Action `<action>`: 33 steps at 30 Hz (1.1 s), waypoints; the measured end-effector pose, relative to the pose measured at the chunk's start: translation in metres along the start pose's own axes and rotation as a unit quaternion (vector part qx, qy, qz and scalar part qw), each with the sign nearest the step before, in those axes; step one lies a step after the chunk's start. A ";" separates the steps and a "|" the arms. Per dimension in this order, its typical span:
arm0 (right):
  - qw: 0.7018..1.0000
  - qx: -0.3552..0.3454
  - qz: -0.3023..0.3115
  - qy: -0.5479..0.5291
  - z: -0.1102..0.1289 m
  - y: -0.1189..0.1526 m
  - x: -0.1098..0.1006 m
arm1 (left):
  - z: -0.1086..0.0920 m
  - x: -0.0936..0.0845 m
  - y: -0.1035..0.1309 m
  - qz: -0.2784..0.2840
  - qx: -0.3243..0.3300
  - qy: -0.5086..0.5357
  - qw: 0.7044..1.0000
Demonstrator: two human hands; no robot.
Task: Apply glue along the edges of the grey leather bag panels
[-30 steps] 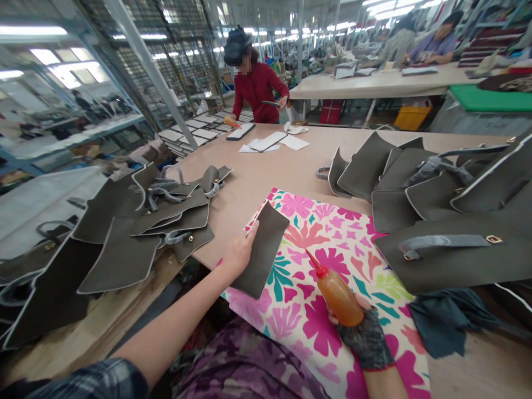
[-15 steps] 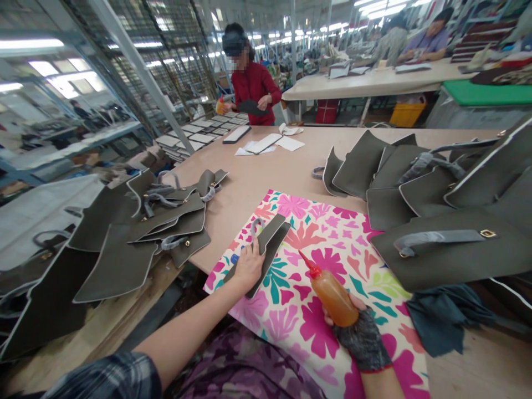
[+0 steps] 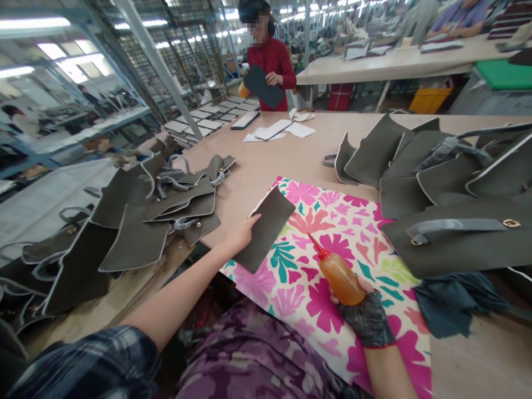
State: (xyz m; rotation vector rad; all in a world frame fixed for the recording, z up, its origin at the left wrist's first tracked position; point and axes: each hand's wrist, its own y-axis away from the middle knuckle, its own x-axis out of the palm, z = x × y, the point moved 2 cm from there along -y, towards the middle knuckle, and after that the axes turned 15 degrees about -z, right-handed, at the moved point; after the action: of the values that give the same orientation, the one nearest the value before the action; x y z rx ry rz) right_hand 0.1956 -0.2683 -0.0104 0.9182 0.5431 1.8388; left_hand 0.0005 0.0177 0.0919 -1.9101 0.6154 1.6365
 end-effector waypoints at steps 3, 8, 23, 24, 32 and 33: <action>0.991 0.110 -0.045 -0.053 -0.002 0.001 0.000 | 0.002 -0.001 0.003 0.003 -0.003 -0.025 1.000; 0.994 0.081 -0.034 -0.058 -0.001 0.009 0.001 | 0.001 0.010 0.005 0.011 -0.010 -0.033 0.999; 0.985 -0.036 -0.004 -0.168 0.009 0.037 0.011 | -0.020 0.028 0.019 -0.012 0.022 -0.073 0.997; 0.984 -0.038 -0.016 -0.171 0.011 0.037 0.012 | -0.019 0.029 0.018 -0.015 0.023 -0.073 0.997; 0.984 -0.094 -0.066 -0.135 0.045 0.007 0.012 | -0.014 0.036 0.015 -0.038 0.023 -0.086 0.995; 0.986 -0.126 -0.037 -0.108 0.048 0.001 0.012 | -0.016 0.036 0.015 -0.041 0.025 -0.090 0.995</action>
State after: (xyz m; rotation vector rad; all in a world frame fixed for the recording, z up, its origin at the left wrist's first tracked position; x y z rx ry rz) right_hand 0.2303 -0.2597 0.0243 0.8979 0.2029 1.6703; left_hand 0.0078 -0.0037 0.0567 -1.7074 0.4933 1.7005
